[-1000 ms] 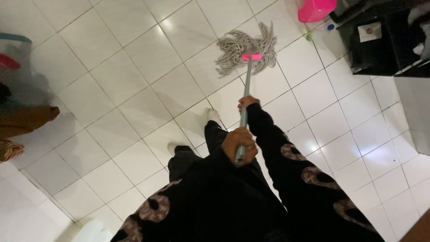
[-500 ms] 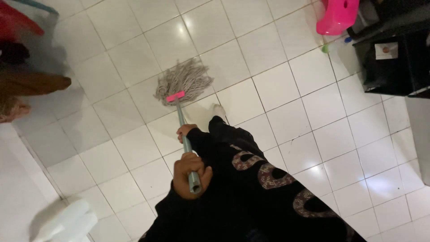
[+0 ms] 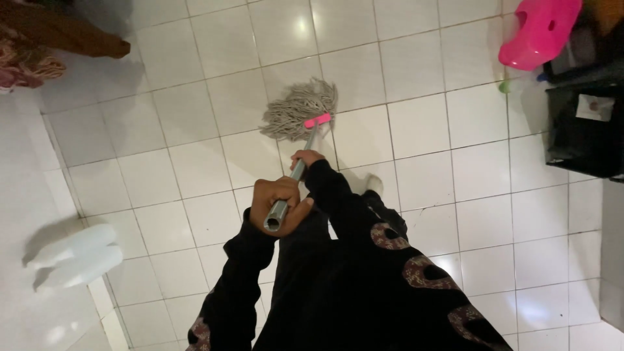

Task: The person mops a white tiled floor using a string mop with a pink head. They move the mop back and forth across the tiles, covering different areas of the room while navigating around hanging clothes and plastic containers.

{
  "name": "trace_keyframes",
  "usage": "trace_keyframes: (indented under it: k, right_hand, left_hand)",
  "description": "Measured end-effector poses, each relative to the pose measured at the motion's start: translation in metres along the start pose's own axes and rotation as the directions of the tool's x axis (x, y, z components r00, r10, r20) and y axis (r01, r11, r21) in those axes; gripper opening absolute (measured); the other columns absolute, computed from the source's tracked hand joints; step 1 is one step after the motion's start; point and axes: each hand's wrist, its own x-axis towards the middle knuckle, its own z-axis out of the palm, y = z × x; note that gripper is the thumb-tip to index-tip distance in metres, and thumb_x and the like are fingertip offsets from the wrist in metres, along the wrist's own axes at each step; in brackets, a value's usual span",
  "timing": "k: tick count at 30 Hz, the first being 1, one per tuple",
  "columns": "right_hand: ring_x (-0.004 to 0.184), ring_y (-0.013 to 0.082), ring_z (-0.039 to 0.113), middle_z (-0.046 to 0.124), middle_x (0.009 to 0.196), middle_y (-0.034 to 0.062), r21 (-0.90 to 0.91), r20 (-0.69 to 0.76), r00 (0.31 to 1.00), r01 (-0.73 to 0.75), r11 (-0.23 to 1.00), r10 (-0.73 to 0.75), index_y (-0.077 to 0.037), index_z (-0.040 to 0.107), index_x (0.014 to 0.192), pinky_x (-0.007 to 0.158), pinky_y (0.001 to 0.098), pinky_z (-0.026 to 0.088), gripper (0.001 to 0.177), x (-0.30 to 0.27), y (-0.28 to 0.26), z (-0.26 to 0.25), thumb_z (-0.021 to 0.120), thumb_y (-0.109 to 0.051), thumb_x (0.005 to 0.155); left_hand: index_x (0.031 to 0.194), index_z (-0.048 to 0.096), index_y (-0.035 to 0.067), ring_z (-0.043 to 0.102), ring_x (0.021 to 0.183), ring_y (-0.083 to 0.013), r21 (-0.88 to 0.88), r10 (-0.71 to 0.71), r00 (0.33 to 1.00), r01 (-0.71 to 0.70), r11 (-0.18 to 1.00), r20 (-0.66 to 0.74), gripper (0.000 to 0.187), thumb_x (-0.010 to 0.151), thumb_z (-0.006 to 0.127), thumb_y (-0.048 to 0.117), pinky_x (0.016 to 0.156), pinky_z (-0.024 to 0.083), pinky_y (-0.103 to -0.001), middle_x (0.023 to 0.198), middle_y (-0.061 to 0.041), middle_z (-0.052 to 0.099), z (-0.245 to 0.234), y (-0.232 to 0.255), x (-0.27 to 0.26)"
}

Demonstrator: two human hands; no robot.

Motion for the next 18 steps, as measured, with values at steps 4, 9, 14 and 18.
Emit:
trace_keyframes:
  k: [4, 9, 14, 18]
  right_hand:
    - [0.058, 0.0289, 0.067, 0.069, 0.065, 0.0199, 0.140, -0.094, 0.995, -0.004, 0.990, 0.017, -0.002, 0.074, 0.062, 0.060, 0.0392, 0.059, 0.016, 0.029, 0.016, -0.110, 0.076, -0.017, 0.067]
    - [0.057, 0.0274, 0.067, 0.066, 0.061, 0.0193, 0.254, -0.194, 0.981, 0.063, 0.965, -0.013, -0.001, 0.069, 0.063, 0.057, 0.0362, 0.059, 0.017, -0.003, 0.012, -0.251, 0.079, -0.014, 0.070]
    - [0.060, 0.0269, 0.070, 0.067, 0.069, 0.0197, 0.390, -0.278, 0.960, 0.143, 0.909, -0.032, 0.004, 0.058, 0.102, 0.059, 0.0368, 0.061, 0.036, -0.001, 0.030, -0.377, 0.078, -0.004, 0.073]
    - [0.060, 0.0262, 0.071, 0.067, 0.071, 0.0196, 0.475, -0.356, 0.934, 0.212, 0.854, -0.034, 0.010, 0.055, 0.129, 0.058, 0.0376, 0.063, 0.057, 0.007, 0.038, -0.441, 0.076, 0.006, 0.076]
  left_hand:
    - [0.049, 0.041, 0.014, 0.040, 0.037, -0.0166, -0.147, 0.054, 0.996, -0.044, 0.988, 0.065, 0.052, 0.086, 0.075, 0.001, 0.049, 0.039, -0.028, 0.041, 0.000, 0.044, 0.090, -0.011, 0.024]
    - [0.048, 0.039, 0.014, 0.039, 0.036, -0.0171, -0.243, 0.117, 0.977, -0.071, 0.967, 0.179, 0.052, 0.086, 0.070, -0.004, 0.046, 0.036, -0.028, 0.040, -0.001, 0.040, 0.210, -0.025, 0.052]
    - [0.047, 0.036, 0.013, 0.039, 0.033, -0.0218, -0.310, 0.167, 0.959, -0.091, 0.946, 0.228, 0.051, 0.081, 0.069, -0.004, 0.044, 0.035, -0.029, 0.039, -0.003, 0.037, 0.313, -0.044, 0.067]
    - [0.046, 0.035, 0.014, 0.040, 0.032, -0.0225, -0.292, 0.178, 0.950, -0.100, 0.951, 0.255, 0.048, 0.077, 0.065, -0.007, 0.045, 0.036, -0.029, 0.038, -0.002, 0.038, 0.365, -0.064, 0.066]
